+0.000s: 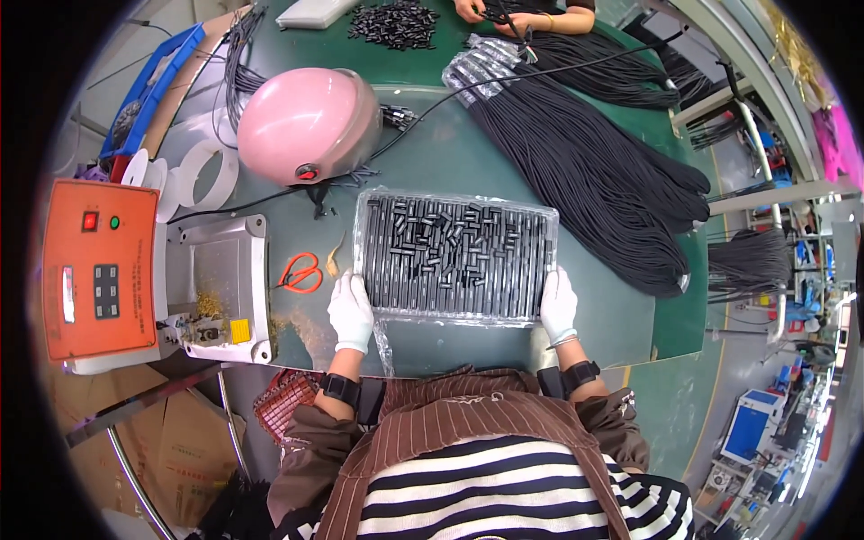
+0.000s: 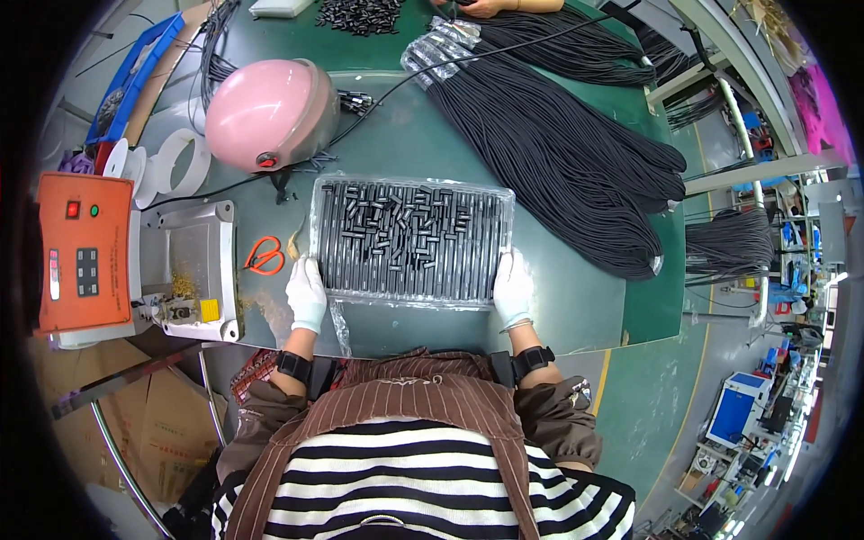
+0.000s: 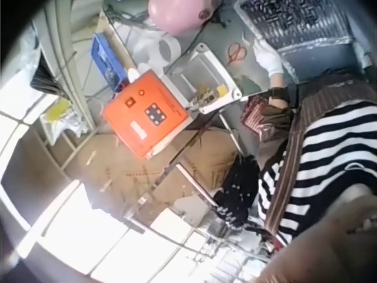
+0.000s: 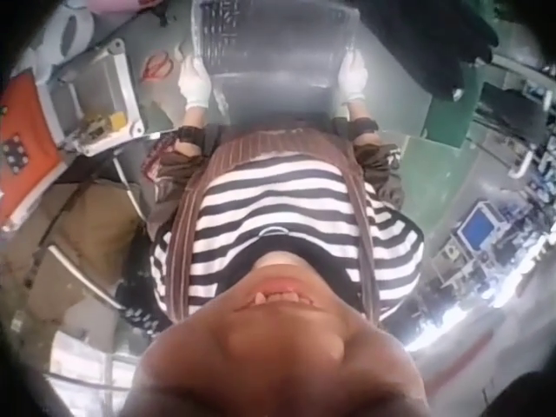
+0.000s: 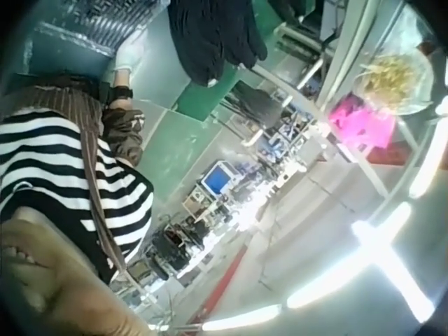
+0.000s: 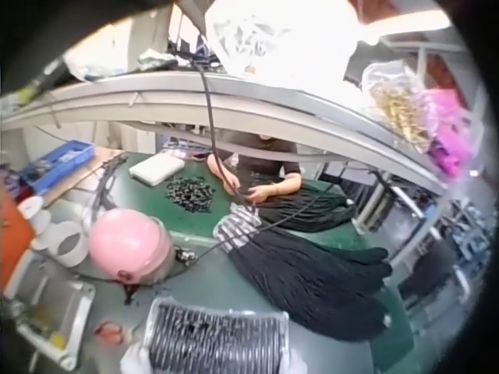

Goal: Transport a tray of components to a workstation and inspect/organize them by hand.

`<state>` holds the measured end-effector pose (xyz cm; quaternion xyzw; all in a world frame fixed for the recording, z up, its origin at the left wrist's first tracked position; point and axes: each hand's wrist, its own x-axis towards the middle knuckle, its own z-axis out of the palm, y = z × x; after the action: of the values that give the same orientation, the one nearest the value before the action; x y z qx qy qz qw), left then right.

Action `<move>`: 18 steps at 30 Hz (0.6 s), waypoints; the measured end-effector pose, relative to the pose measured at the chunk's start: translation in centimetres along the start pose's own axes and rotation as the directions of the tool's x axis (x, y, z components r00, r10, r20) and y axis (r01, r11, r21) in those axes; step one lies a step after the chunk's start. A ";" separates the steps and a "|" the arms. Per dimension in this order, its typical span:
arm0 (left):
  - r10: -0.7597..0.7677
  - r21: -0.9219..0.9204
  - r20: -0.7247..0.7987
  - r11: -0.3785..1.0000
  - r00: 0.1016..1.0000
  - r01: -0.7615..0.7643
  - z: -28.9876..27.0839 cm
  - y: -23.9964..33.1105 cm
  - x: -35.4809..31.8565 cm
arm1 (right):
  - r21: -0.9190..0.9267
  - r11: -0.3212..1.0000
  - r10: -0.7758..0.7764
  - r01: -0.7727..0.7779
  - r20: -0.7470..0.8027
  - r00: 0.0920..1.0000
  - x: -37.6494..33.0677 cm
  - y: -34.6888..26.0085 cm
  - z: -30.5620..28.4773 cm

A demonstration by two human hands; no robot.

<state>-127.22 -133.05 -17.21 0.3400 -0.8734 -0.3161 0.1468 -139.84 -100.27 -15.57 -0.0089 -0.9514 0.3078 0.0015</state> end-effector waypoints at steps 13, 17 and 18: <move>-0.115 -0.096 -0.051 0.989 0.992 0.109 -0.4 2.5 -0.4 | 0.157 0.988 -0.033 0.016 0.106 0.994 2.8 0.5 -1.3; -0.160 -0.211 -0.274 0.972 0.948 0.103 -3.5 1.7 -3.8 | 0.415 0.910 -0.046 -0.004 0.110 0.993 0.7 4.6 -1.3; -0.155 -0.252 -0.337 0.965 0.928 0.070 -4.3 1.1 -5.5 | 0.502 0.863 -0.012 -0.052 0.123 0.992 -0.2 5.4 -1.2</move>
<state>-121.76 -130.64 -13.50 0.4215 -0.7678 -0.3591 0.3225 -139.58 -95.19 -17.71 0.0010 -0.8359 0.5458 -0.0577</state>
